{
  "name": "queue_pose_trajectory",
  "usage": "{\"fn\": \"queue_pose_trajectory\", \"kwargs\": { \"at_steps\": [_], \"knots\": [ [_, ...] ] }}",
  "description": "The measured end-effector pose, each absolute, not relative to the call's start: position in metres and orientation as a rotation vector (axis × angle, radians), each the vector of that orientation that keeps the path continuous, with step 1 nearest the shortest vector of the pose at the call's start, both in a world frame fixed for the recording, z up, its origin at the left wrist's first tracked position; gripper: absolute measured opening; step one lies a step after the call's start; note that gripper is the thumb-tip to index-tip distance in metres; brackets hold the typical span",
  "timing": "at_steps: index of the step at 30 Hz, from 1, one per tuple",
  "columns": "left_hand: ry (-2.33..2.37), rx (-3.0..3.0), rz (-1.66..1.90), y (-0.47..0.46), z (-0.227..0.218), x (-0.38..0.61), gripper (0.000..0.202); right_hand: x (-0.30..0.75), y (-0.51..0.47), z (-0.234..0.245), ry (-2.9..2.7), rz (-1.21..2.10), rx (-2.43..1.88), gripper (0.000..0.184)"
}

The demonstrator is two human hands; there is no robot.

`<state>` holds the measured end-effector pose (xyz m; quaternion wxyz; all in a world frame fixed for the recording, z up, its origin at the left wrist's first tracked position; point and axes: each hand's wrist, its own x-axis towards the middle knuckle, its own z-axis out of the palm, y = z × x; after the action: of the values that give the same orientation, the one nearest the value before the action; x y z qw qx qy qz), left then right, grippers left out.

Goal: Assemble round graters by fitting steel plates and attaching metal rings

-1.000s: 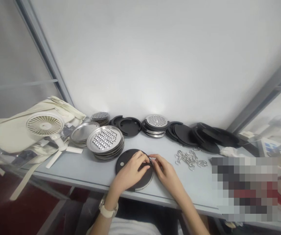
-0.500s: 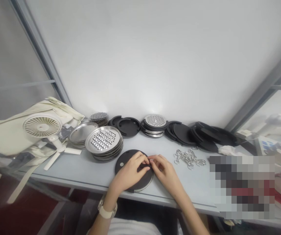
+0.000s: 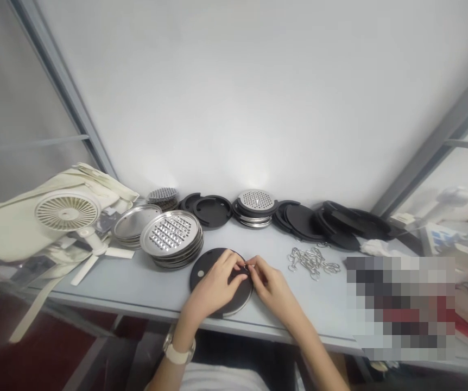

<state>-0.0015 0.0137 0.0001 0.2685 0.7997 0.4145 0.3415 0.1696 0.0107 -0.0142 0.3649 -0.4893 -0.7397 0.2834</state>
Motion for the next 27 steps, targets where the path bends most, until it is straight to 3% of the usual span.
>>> {"fn": "queue_pose_trajectory", "kwargs": {
  "at_steps": [16,27],
  "knots": [
    [1.212,2.334,0.855,0.0150,-0.0012,0.0031,0.028,0.1721,0.0102,-0.0159,-1.948,0.748,-1.295,0.016],
    [1.226,2.340,0.851,0.0133,0.0020,0.0026,0.021,0.1736,0.0108,-0.0172,-1.912,0.768,-1.320,0.014]
  ]
}}
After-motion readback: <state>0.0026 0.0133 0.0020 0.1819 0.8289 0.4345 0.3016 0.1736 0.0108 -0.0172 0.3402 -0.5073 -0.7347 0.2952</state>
